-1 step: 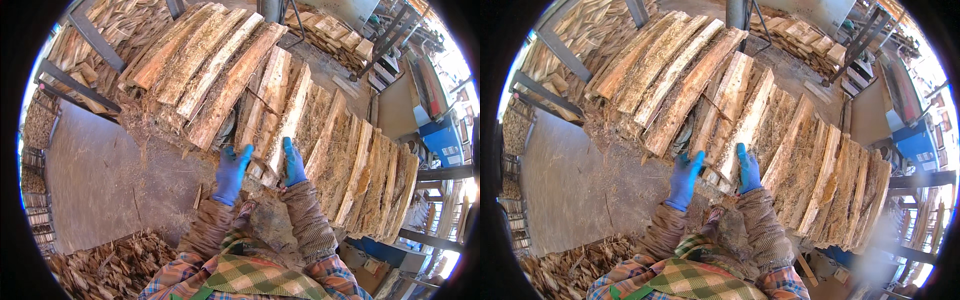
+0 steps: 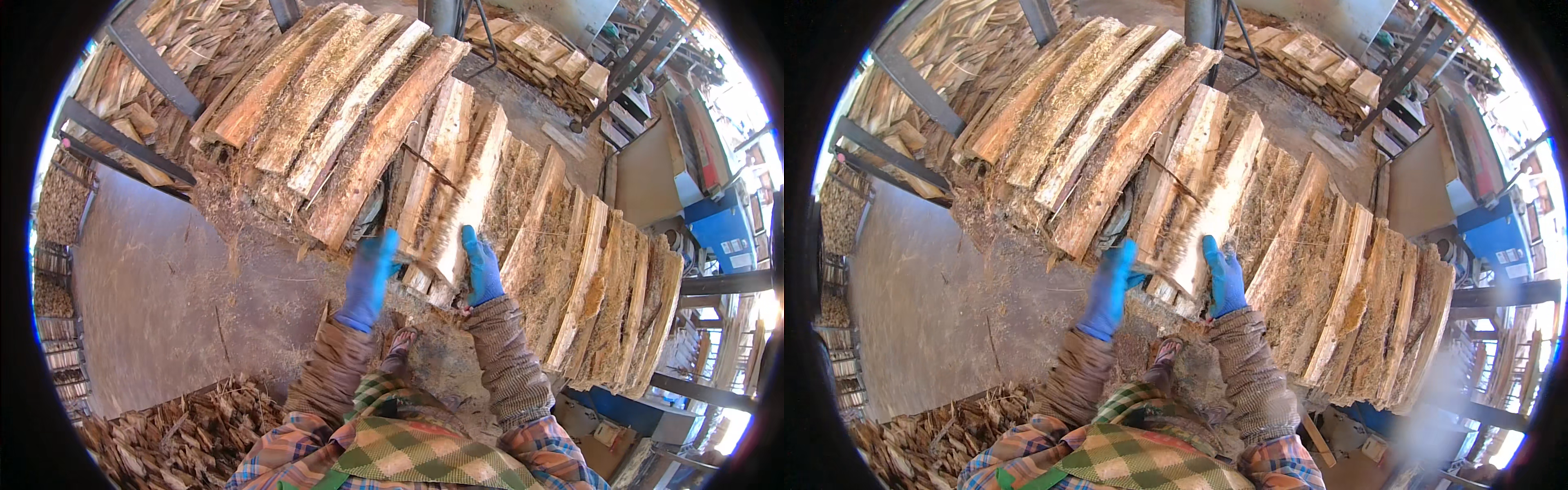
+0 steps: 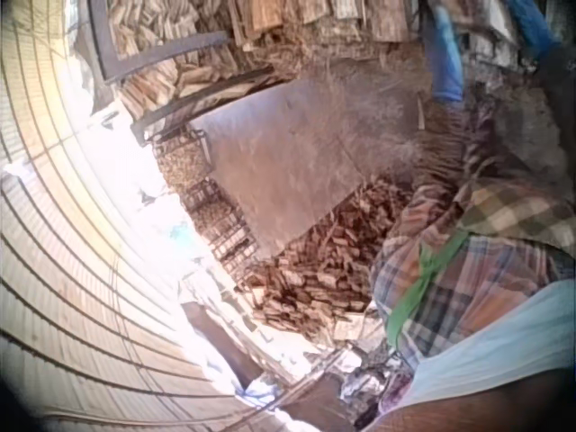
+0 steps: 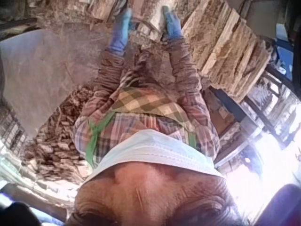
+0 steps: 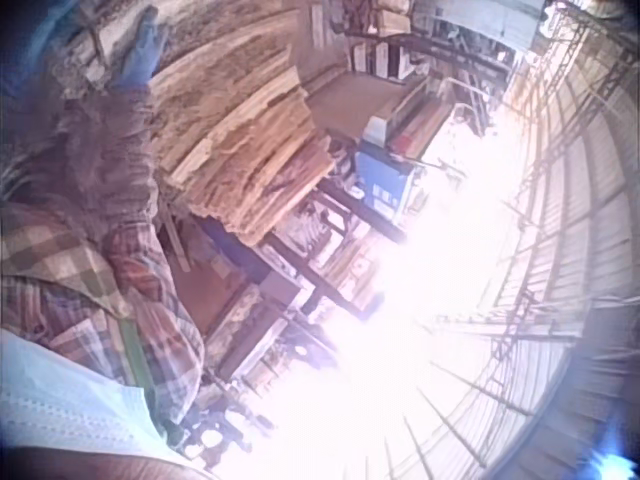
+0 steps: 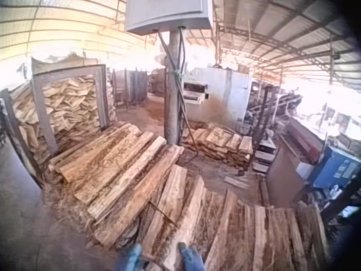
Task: The person repeatedly picks up wooden planks, places them into a planer machine, and stacks the processed planks on a nearby pile. The cycle of feeding and stacking continues throughout the clip.
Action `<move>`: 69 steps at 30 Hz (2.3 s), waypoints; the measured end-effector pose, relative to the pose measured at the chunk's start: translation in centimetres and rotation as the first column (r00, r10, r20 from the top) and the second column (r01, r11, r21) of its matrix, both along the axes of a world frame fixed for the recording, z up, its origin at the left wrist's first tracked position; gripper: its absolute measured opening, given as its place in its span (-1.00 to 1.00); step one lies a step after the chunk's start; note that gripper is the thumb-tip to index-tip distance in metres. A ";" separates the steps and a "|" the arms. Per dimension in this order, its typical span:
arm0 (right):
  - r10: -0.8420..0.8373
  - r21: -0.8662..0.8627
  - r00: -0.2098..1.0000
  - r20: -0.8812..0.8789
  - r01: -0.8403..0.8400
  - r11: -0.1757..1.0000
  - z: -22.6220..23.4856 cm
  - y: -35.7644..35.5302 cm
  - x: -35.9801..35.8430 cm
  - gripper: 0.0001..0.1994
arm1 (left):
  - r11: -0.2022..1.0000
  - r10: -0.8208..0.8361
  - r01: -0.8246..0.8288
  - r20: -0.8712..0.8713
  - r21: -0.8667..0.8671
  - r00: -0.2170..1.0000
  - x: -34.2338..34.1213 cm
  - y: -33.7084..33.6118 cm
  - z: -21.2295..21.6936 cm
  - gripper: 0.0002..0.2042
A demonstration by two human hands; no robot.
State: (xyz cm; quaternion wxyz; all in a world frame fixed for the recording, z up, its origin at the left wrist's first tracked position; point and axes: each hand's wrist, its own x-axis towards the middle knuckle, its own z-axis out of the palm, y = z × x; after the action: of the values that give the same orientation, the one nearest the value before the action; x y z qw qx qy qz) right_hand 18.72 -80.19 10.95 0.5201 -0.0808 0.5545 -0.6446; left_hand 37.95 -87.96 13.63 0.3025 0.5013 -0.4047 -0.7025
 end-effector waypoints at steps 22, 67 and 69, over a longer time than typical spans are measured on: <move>0.401 0.374 0.818 -0.413 -0.249 0.893 15.1 5.1 -9.4 0.19 | 0.903 -0.187 0.419 -0.793 0.094 0.581 -11.4 1.4 6.3 -0.25; -0.941 0.063 -0.340 0.005 0.939 -0.339 0.9 80.6 9.8 -0.43 | -0.727 -0.520 0.601 -0.838 0.333 -0.166 -35.2 84.2 -5.3 -0.14; -0.866 0.124 -0.472 -0.164 0.861 -0.493 2.6 79.8 10.3 -0.41 | -0.753 -0.511 0.533 -0.853 0.385 -0.107 -34.6 82.7 -4.5 -0.13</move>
State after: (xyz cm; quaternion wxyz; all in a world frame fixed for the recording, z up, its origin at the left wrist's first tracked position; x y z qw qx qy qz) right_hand 29.04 -0.37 13.54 -0.2763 0.4964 0.4083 -0.7145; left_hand 3.33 -5.25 9.14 -0.6974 0.0403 -0.1126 -0.7066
